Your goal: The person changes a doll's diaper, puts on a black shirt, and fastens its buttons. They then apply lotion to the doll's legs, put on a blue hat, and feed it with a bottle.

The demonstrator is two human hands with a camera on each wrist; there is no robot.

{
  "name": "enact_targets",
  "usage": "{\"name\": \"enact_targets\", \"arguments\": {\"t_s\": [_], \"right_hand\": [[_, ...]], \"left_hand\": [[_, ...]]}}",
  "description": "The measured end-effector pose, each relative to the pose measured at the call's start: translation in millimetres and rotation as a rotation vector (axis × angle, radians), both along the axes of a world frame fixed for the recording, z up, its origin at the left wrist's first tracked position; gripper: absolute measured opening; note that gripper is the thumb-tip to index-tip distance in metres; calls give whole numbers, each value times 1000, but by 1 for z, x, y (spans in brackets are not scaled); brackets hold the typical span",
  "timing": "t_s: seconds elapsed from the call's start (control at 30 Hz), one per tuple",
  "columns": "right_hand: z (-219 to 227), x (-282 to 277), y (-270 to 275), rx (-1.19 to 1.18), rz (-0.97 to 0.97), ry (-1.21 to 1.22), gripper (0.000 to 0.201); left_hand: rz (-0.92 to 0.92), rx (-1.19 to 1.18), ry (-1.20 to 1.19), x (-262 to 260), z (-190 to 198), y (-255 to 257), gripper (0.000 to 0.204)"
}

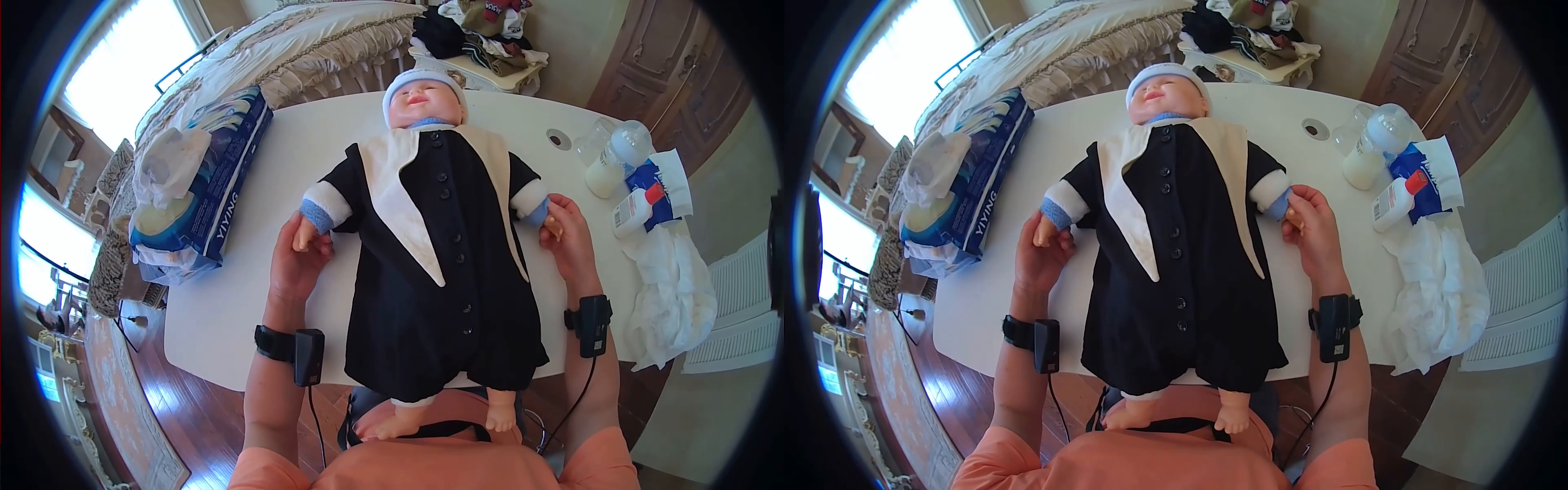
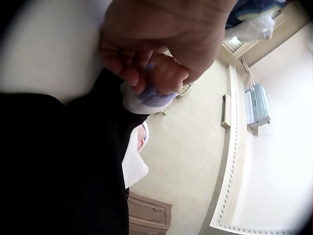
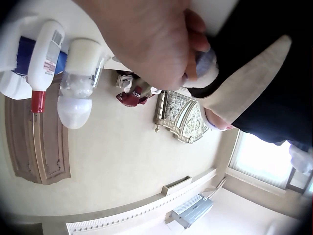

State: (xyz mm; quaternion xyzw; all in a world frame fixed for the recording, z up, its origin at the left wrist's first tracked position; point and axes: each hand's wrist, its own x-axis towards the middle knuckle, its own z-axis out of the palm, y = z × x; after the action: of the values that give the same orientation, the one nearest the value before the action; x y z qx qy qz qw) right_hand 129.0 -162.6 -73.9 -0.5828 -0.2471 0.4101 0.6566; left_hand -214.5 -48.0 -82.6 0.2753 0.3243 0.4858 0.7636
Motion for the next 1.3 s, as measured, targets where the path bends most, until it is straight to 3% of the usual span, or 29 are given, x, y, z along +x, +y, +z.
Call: {"name": "enact_targets", "arguments": {"t_s": [0.27, 0.4, 0.57, 1.0, 1.17, 1.3], "right_hand": [[-6, 9, 0, 42, 12, 1, 21], [-8, 10, 1, 69, -48, -13, 22], [-4, 6, 2, 56, -50, 12, 21], [-1, 1, 0, 12, -34, -111, 24], [0, 0, -1, 0, -33, -131, 24], [0, 0, 0, -9, -42, -141, 24]], "left_hand": [[-34, 157, 76, -13, -13, 4, 29], [29, 137, 123, -7, -9, 1, 25], [71, 36, -26, -4, -2, 0, 24], [73, 41, 44, -4, -2, -1, 23], [76, 217, 285, -3, 3, -5, 21], [79, 167, 270, -6, -5, -2, 21]]}}
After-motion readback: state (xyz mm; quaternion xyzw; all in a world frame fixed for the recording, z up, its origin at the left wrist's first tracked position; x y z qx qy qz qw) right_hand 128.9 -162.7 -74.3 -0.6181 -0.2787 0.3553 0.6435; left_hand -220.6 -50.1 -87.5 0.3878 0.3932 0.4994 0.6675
